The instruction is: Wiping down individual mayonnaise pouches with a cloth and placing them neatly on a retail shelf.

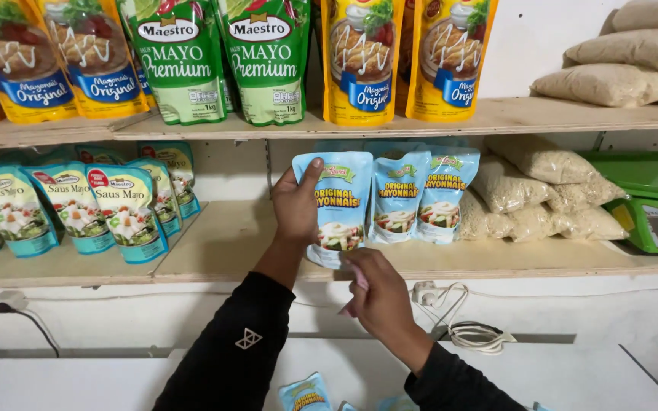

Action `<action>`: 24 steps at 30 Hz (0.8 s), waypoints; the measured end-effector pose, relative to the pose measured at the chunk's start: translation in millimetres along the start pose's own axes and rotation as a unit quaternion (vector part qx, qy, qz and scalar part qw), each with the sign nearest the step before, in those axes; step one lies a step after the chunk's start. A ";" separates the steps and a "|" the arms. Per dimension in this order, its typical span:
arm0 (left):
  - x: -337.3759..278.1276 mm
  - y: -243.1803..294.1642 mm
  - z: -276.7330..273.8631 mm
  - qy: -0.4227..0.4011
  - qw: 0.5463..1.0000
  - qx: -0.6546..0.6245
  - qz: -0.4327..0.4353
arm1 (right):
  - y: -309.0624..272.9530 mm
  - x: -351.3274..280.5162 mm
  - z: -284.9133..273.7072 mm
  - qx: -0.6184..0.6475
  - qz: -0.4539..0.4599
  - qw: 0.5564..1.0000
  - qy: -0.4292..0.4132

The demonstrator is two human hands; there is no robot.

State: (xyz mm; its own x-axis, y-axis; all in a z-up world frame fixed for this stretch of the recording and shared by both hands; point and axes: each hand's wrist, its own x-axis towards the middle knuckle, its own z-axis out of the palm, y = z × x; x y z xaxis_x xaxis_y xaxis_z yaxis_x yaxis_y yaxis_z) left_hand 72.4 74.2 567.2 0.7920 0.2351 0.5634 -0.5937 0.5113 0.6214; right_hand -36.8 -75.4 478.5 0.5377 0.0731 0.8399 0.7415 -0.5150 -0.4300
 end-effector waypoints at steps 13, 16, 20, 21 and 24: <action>65.7 -83.4 -1.9 0.098 0.990 0.032 0.097 | 25.6 40.1 45.6 -0.320 0.064 0.915 -0.236; 71.6 -91.4 0.2 0.098 0.988 0.030 0.111 | 34.7 46.9 46.8 -0.312 0.092 0.914 -0.244; 53.7 -77.1 -3.7 0.032 0.956 0.213 0.201 | 43.2 43.6 49.8 -0.300 0.099 0.922 -0.226; 45.9 -72.4 -5.3 0.026 0.896 0.360 0.261 | 44.5 42.6 50.1 -0.291 0.087 0.929 -0.210; 12.3 -58.4 -10.8 -0.032 0.801 0.533 0.272 | 48.3 41.1 49.5 -0.261 0.079 0.942 -0.195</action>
State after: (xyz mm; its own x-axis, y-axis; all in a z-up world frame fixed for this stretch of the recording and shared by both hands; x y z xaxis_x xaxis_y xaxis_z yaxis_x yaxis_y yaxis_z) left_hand 118.3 56.1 532.0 0.3868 0.1226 0.9140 -0.6591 -0.6565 0.3670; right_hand 41.0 -55.0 475.9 0.8071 0.2157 0.5496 0.3956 -0.8885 -0.2324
